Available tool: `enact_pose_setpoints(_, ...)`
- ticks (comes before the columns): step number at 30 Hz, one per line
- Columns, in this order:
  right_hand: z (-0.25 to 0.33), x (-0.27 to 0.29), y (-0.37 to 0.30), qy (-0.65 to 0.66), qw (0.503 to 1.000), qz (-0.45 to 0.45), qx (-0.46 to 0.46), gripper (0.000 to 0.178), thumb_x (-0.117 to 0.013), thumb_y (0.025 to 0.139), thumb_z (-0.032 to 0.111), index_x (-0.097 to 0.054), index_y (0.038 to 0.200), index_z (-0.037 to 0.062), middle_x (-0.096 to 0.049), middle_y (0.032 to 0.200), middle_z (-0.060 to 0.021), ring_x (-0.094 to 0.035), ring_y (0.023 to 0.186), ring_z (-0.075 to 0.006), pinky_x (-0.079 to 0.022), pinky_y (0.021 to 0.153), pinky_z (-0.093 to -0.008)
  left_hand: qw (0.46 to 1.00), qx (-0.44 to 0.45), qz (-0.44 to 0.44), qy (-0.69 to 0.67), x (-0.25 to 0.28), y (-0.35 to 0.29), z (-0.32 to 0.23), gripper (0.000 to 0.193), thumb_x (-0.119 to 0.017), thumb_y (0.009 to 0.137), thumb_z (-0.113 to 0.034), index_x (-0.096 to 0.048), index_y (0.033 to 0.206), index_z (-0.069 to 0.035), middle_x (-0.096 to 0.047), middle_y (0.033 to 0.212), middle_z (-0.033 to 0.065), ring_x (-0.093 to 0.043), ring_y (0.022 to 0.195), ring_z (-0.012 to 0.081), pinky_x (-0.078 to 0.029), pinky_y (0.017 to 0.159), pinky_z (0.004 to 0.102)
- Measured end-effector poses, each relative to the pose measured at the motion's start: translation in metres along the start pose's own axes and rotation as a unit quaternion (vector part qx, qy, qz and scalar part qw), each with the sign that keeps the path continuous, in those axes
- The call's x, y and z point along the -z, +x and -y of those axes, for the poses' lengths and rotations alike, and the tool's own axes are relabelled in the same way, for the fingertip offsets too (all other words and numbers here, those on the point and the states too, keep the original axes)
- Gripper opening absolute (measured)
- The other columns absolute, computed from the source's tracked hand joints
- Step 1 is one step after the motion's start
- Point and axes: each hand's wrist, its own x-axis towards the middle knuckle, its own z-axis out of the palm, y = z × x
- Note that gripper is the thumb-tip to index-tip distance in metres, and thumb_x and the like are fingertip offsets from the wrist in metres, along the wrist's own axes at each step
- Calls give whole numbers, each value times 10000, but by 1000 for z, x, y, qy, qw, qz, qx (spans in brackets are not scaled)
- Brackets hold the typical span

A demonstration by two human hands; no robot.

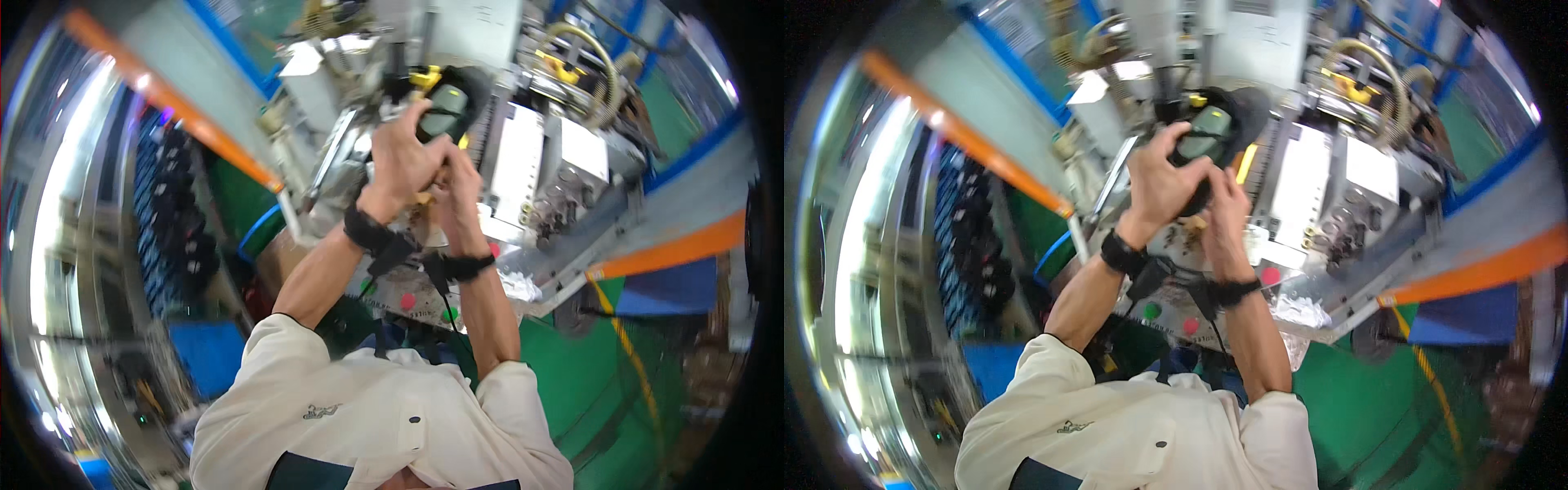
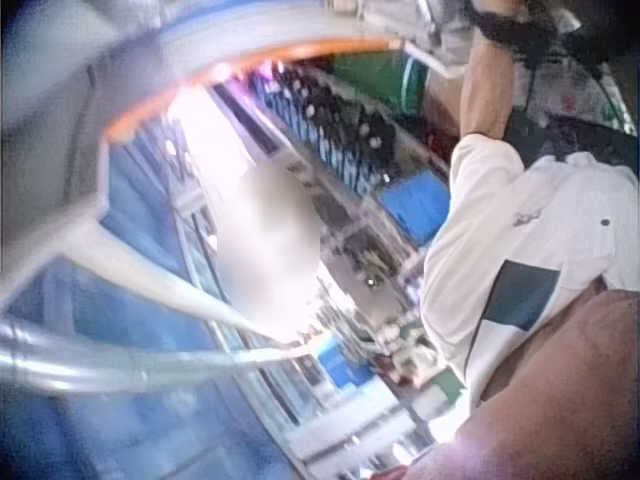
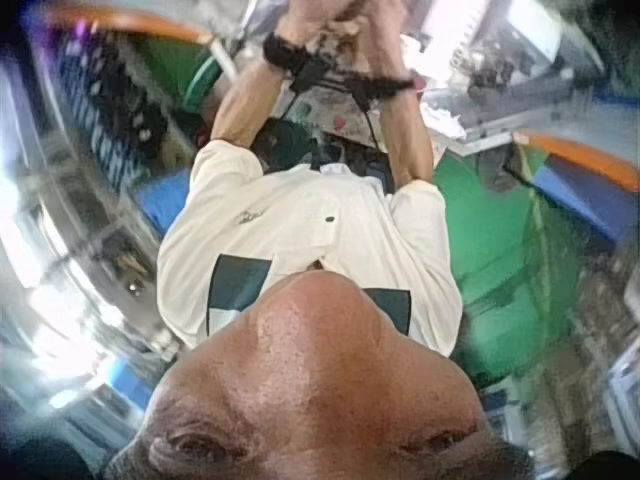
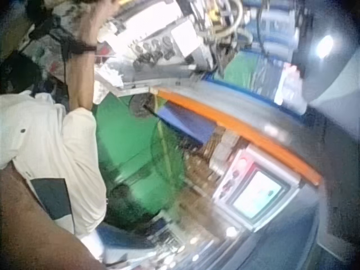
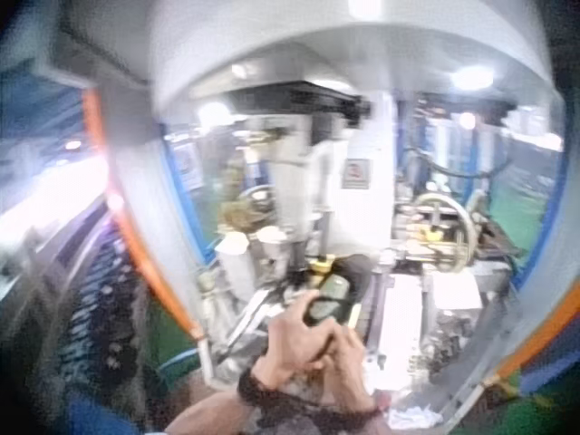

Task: The worker is using a heel-lasting machine to shape and secure the heel of black athletic shoes on a factory production line.

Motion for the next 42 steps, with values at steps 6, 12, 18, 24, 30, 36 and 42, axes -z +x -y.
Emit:
enact_pose_setpoints(6,10,38,-95,187,898,396,-51,1035,-386,886,857,-317,1589,101,-421,1574,-135,-434,1422,-305,-356,1179,-538,966,201,49,-157,156,-166,-88,625,-857,760,-162,-605,1315,-25,-704,1184,165,-681,1134,266,-526,977,388)
enact_pose_setpoints(12,-43,-2,-210,104,855,458,-223,712,-585,995,423,-361,1538,21,-479,1507,-184,-558,1304,-349,-443,1134,-489,969,235,-69,-5,224,-320,-140,839,-871,699,-70,-457,1428,-53,-567,1414,162,-566,1299,312,-463,1084,382)
enact_pose_setpoints(18,-137,-67,-342,-139,703,573,-398,534,-536,1042,317,-444,1474,18,-548,1446,-103,-529,1318,-273,-408,1146,-411,831,421,-336,-135,309,-488,-169,836,-902,662,-48,-512,1398,31,-642,1276,88,-594,1172,190,-498,1011,349)
enact_pose_setpoints(24,-193,-195,-498,-325,329,861,-210,586,-696,959,281,-494,1402,-45,-618,1331,-157,-610,1203,-263,-481,1060,-376,606,470,-634,-97,380,-583,-238,539,-773,729,-62,-644,1240,52,-707,1019,112,-671,873,165,-552,799,289)
enact_pose_setpoints(30,-206,-269,-582,-228,248,921,-196,556,-732,935,179,-538,1407,-41,-644,1343,-214,-674,1157,-245,-544,981,-349,416,452,-789,32,445,-711,-208,365,-756,741,-48,-666,1079,53,-698,891,98,-678,702,187,-573,659,300)
enact_pose_setpoints(36,-233,-383,-551,-249,467,848,-25,408,-662,975,46,-575,1357,-67,-696,1249,-184,-692,1107,-212,-546,973,-319,239,631,-716,177,535,-931,-150,538,-832,631,-253,-700,1013,101,-738,926,199,-724,838,296,-573,805,375)
enact_pose_setpoints(42,-261,-437,-464,-353,569,738,83,339,-659,980,58,-616,1292,-66,-710,1203,-184,-692,1102,-218,-546,962,-313,253,691,-626,257,590,-975,-79,740,-782,691,-399,-632,1286,14,-698,1185,252,-660,1145,405,-509,997,461)
